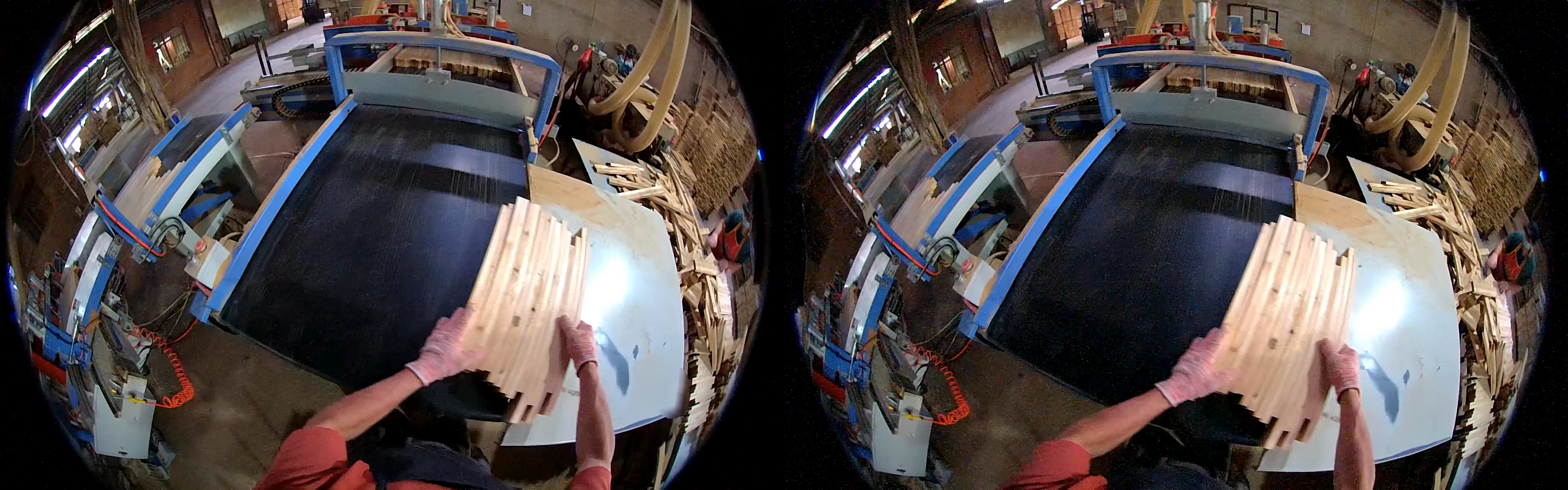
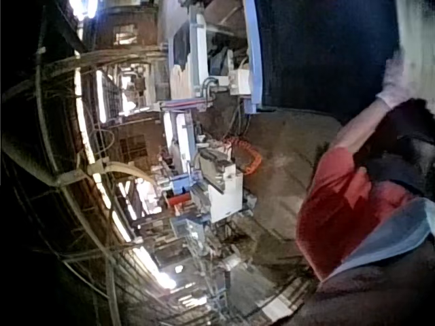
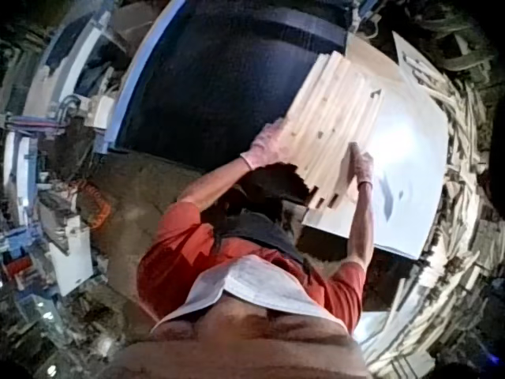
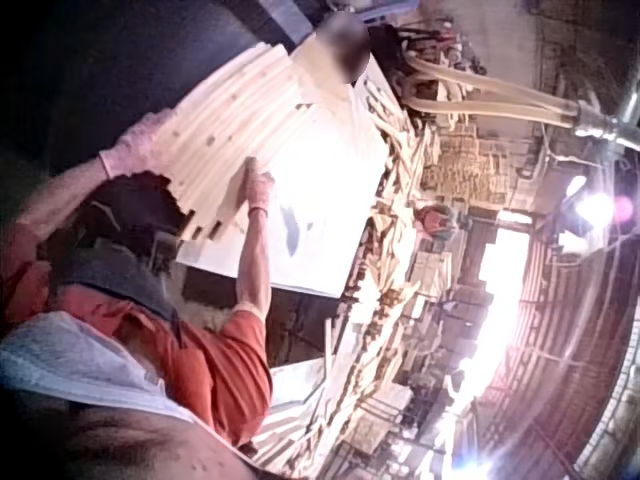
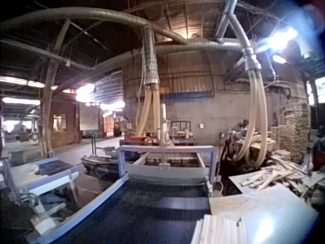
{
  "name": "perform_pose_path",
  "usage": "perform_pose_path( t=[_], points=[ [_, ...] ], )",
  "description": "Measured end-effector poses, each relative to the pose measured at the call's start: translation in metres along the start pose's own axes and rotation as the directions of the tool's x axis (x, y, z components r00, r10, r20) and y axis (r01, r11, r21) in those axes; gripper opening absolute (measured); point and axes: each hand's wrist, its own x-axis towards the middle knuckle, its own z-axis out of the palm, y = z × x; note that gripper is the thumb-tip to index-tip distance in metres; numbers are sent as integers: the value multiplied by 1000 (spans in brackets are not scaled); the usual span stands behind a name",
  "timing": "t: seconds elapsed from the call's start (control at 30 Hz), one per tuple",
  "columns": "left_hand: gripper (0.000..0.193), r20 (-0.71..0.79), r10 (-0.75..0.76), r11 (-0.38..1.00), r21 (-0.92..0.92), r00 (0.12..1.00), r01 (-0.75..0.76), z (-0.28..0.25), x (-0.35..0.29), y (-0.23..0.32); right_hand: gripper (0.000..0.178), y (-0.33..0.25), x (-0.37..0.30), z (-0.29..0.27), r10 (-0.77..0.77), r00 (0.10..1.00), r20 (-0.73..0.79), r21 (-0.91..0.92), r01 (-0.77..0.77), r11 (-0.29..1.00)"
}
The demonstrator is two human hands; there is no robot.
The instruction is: The person repeatedly picks up stacks of light-colored wooden planks from a metal table and places them onto a conveyor belt. They also pick up individual planks from a pile and add them to the stacks on the table. The task involves continuous handling and stacking of the wood pieces.
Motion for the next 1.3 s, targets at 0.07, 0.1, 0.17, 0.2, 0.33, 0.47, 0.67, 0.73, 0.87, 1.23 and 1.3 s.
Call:
perform_pose_path(
  t=[0.07, 0.1, 0.17, 0.2, 0.33, 0.47, 0.67, 0.73, 0.87, 1.23, 1.3],
  points=[
    [109, -17, 21, 997, 80, 1000, -19, -40, -26, -47, 59, -46, -24, 38, -67, 996, 64, -75, 71, 995],
    [110, -22, -5, 987, 159, 1000, 9, -63, -41, -66, 59, -79, -39, 57, -56, 993, 100, -35, 59, 998],
    [109, 11, -99, 952, 292, 995, 92, -119, -65, -97, 58, -120, -63, 103, -52, 987, 154, -12, 54, 998],
    [108, 36, -178, 922, 355, 983, 154, -148, -75, -106, 58, -131, -66, 129, -69, 981, 183, -24, 74, 997],
    [100, -189, -223, 670, 683, 956, 291, -236, -131, -172, 66, -260, -114, 212, -148, 928, 342, -95, 191, 977],
    [98, -332, -392, 524, 686, 858, 505, -289, -148, -237, 68, -348, -130, 293, -138, 803, 580, -44, 200, 979],
    [76, -494, -261, 419, 716, 829, 558, -338, -168, -325, 62, -441, -145, 388, -364, 761, 537, 88, 379, 921],
    [71, -423, -336, 487, 687, 842, 539, -327, -142, -303, 72, -402, -117, 389, -387, 691, 611, 248, 297, 922],
    [54, -360, -326, 541, 687, 874, 485, -338, -133, -249, 59, -351, -134, 381, -579, 494, 649, 439, 378, 815],
    [49, -171, -110, 942, -333, 979, 48, -56, -59, 54, 25, 38, -294, 63, -538, 467, 701, 694, -273, 667],
    [51, -47, -95, 831, -554, 994, 53, 22, -55, 119, 26, 126, -321, 32, -385, 671, 634, 722, -334, 606]
  ],
)
